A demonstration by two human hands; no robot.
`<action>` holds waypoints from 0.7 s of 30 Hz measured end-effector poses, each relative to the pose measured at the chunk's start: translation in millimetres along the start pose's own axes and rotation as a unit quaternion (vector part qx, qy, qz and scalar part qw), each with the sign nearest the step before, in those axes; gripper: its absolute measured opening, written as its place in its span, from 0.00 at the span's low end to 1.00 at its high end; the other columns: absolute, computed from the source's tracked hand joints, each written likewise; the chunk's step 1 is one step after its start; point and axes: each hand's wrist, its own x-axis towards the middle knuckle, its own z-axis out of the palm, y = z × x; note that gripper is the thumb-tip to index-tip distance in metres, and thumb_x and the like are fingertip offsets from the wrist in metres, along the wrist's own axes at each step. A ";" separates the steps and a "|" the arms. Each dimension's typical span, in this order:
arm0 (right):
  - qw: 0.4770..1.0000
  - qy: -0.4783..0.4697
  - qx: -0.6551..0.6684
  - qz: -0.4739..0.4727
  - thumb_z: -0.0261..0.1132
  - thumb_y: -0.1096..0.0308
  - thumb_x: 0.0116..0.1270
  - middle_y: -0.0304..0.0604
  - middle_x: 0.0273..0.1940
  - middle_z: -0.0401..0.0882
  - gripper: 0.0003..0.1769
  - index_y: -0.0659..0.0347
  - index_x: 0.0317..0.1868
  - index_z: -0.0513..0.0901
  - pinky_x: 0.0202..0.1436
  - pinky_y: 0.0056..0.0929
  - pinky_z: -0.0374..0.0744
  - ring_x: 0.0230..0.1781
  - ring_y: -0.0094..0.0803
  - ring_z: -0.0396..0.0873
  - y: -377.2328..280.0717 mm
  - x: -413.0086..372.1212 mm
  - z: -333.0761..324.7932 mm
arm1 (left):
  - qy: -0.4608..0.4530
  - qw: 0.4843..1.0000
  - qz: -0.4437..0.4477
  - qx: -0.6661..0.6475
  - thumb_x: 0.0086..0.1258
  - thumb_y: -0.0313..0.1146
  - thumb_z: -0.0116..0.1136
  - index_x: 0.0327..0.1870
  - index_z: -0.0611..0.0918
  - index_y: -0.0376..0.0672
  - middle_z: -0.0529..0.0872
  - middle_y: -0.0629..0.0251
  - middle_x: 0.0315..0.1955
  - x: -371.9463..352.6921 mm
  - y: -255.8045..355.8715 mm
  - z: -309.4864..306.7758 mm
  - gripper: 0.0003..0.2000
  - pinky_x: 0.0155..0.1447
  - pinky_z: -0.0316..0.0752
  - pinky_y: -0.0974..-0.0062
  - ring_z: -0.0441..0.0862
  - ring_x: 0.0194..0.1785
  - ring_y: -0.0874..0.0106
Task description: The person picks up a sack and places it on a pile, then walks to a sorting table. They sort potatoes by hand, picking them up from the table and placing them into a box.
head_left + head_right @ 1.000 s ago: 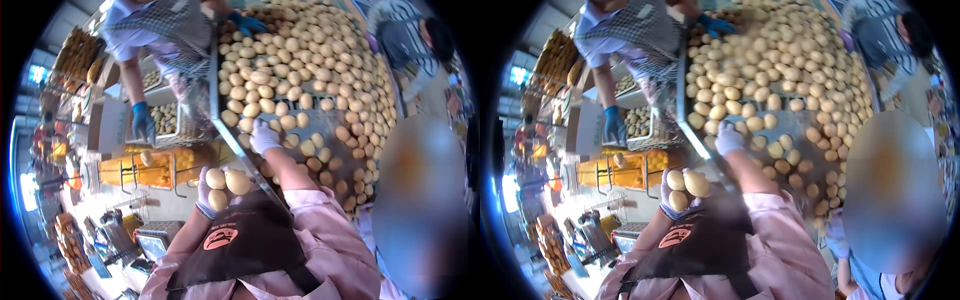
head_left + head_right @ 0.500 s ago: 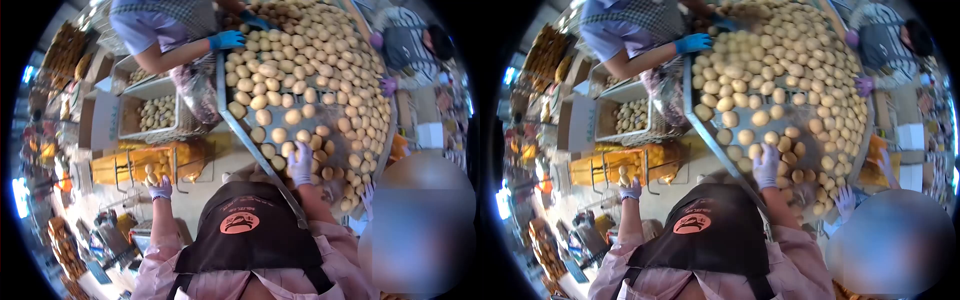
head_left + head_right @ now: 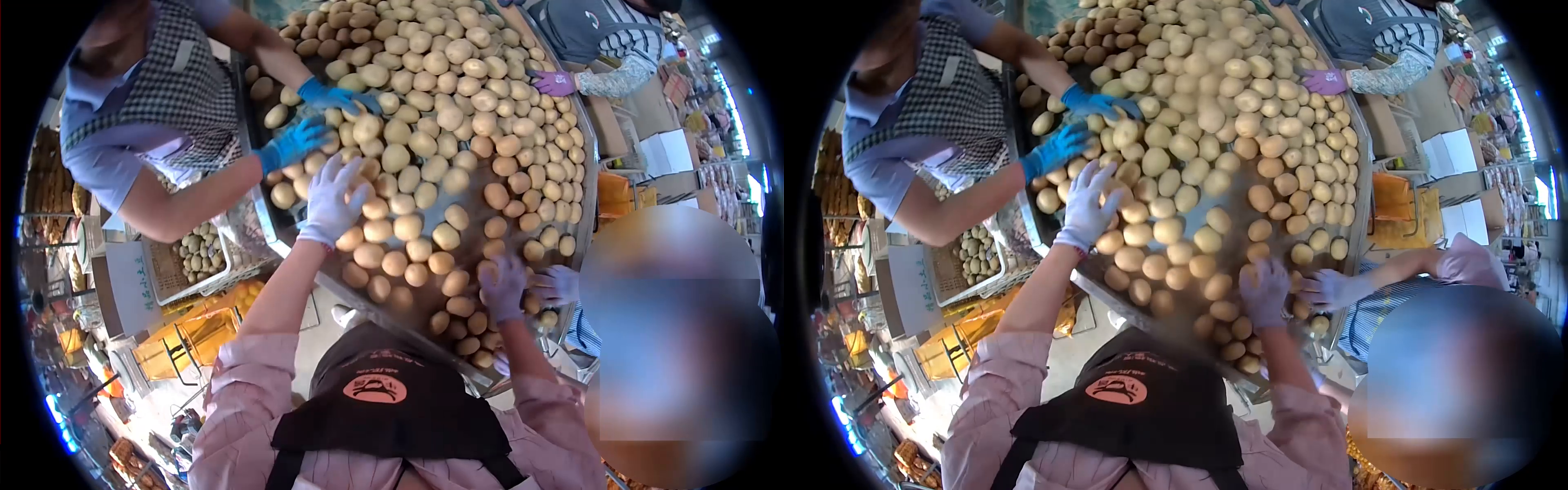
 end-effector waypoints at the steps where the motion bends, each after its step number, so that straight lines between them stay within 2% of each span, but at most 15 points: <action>1: 0.996 0.087 0.034 -0.011 0.72 0.60 0.67 0.51 0.59 0.82 0.17 0.53 0.55 0.85 0.59 0.52 0.81 0.58 0.53 0.81 0.6 44.0 -12.9 | -0.096 0.995 -0.005 0.004 0.74 0.44 0.63 0.69 0.81 0.51 0.79 0.46 0.68 1.3 4.3 17.2 0.23 0.74 0.70 0.49 0.77 0.69 0.44; 2: 0.988 0.125 0.080 -0.042 0.73 0.62 0.67 0.51 0.59 0.82 0.17 0.54 0.55 0.85 0.59 0.53 0.81 0.58 0.54 0.81 -12.5 88.5 -31.9 | -0.188 0.982 -0.012 0.009 0.75 0.47 0.61 0.69 0.81 0.54 0.77 0.46 0.71 -4.6 6.7 41.1 0.23 0.73 0.68 0.45 0.76 0.69 0.44; 3: 0.975 0.165 0.127 -0.073 0.73 0.63 0.67 0.52 0.58 0.82 0.17 0.54 0.54 0.85 0.59 0.54 0.81 0.58 0.55 0.81 -25.8 137.2 -39.2 | -0.116 0.989 0.059 0.066 0.75 0.50 0.61 0.70 0.81 0.60 0.72 0.46 0.75 -28.9 12.6 72.8 0.23 0.79 0.58 0.36 0.70 0.75 0.42; 4: 0.974 0.148 0.154 -0.078 0.74 0.65 0.67 0.53 0.59 0.81 0.17 0.55 0.55 0.85 0.61 0.52 0.81 0.57 0.56 0.82 -23.2 181.5 -25.4 | -0.126 0.990 0.042 0.051 0.74 0.52 0.62 0.70 0.80 0.64 0.70 0.49 0.78 -44.2 35.5 82.1 0.24 0.80 0.49 0.29 0.66 0.78 0.40; 5: 0.958 0.196 0.164 -0.129 0.73 0.65 0.68 0.55 0.60 0.81 0.16 0.56 0.55 0.85 0.60 0.48 0.82 0.58 0.55 0.82 -31.8 225.9 -22.4 | -0.128 0.990 0.057 0.024 0.73 0.53 0.64 0.70 0.79 0.66 0.72 0.50 0.76 -55.1 52.8 93.3 0.25 0.81 0.50 0.29 0.65 0.79 0.41; 6: 0.948 0.166 0.245 -0.119 0.72 0.67 0.69 0.56 0.61 0.80 0.15 0.58 0.55 0.85 0.61 0.46 0.82 0.59 0.55 0.82 -49.4 262.4 -28.4 | -0.164 0.982 0.075 0.052 0.72 0.53 0.65 0.70 0.79 0.67 0.75 0.51 0.71 -66.4 76.1 97.0 0.25 0.80 0.55 0.30 0.68 0.77 0.42; 7: 0.941 0.176 0.257 -0.131 0.70 0.67 0.71 0.56 0.61 0.81 0.16 0.59 0.57 0.85 0.63 0.45 0.82 0.59 0.55 0.81 -53.8 297.6 -5.9 | -0.202 0.975 0.078 -0.038 0.71 0.51 0.66 0.71 0.79 0.67 0.78 0.55 0.65 -81.8 87.3 103.5 0.26 0.78 0.60 0.33 0.73 0.72 0.46; 9: 0.949 0.204 0.210 -0.115 0.68 0.63 0.73 0.58 0.62 0.80 0.17 0.58 0.59 0.85 0.65 0.46 0.80 0.60 0.56 0.81 -66.5 343.0 39.7 | -0.189 0.974 0.124 -0.018 0.68 0.46 0.66 0.64 0.82 0.60 0.79 0.57 0.61 -119.9 118.2 115.9 0.22 0.67 0.74 0.47 0.79 0.60 0.53; 10: 0.985 0.088 0.134 -0.067 0.69 0.58 0.71 0.58 0.57 0.81 0.17 0.52 0.57 0.86 0.62 0.49 0.81 0.57 0.57 0.81 -77.1 345.9 47.8 | -0.207 0.968 0.143 -0.002 0.68 0.46 0.65 0.62 0.83 0.58 0.79 0.58 0.59 -125.1 127.8 120.7 0.21 0.65 0.75 0.50 0.80 0.57 0.55; 12: 0.992 0.085 0.030 -0.088 0.73 0.55 0.67 0.56 0.52 0.81 0.17 0.45 0.56 0.87 0.60 0.51 0.80 0.52 0.57 0.82 -101.5 315.6 61.7 | -0.252 0.949 0.186 0.024 0.66 0.48 0.63 0.58 0.85 0.55 0.81 0.62 0.55 -136.9 142.0 117.6 0.20 0.60 0.75 0.56 0.81 0.51 0.59; 14: 0.977 0.056 0.176 -0.110 0.76 0.54 0.62 0.50 0.49 0.79 0.18 0.38 0.54 0.87 0.55 0.52 0.80 0.46 0.54 0.81 -89.4 281.2 70.3 | -0.305 0.939 0.162 0.000 0.65 0.45 0.64 0.59 0.84 0.56 0.79 0.59 0.55 -127.5 144.7 106.9 0.20 0.57 0.78 0.57 0.81 0.52 0.57; 17: 0.963 0.108 0.177 -0.174 0.80 0.58 0.59 0.49 0.47 0.80 0.24 0.43 0.56 0.85 0.53 0.51 0.79 0.47 0.53 0.80 -61.2 216.1 37.8 | -0.295 0.950 0.103 -0.028 0.65 0.41 0.68 0.60 0.82 0.59 0.77 0.56 0.58 -119.4 136.1 94.2 0.21 0.54 0.81 0.57 0.81 0.54 0.54; 19: 0.960 0.112 0.255 -0.040 0.81 0.63 0.57 0.48 0.49 0.79 0.26 0.45 0.57 0.85 0.53 0.49 0.80 0.50 0.54 0.80 -38.9 153.0 41.1 | -0.289 0.953 0.026 -0.092 0.62 0.43 0.71 0.57 0.84 0.56 0.79 0.57 0.53 -107.7 132.6 68.6 0.21 0.57 0.81 0.54 0.81 0.53 0.53; 20: 0.986 0.093 0.138 -0.025 0.81 0.62 0.57 0.52 0.54 0.78 0.27 0.44 0.58 0.85 0.56 0.47 0.81 0.52 0.55 0.80 -29.6 120.5 26.9 | -0.283 0.951 -0.012 -0.123 0.61 0.44 0.73 0.55 0.85 0.54 0.81 0.57 0.51 -101.5 129.3 57.1 0.21 0.58 0.81 0.53 0.81 0.52 0.53; 21: 0.970 0.115 0.209 0.039 0.80 0.60 0.60 0.54 0.58 0.77 0.27 0.41 0.61 0.85 0.60 0.47 0.80 0.54 0.56 0.80 -18.2 89.6 29.7 | -0.250 0.951 -0.028 -0.182 0.68 0.44 0.72 0.54 0.84 0.50 0.81 0.60 0.51 -99.9 121.9 49.6 0.18 0.57 0.83 0.56 0.81 0.55 0.57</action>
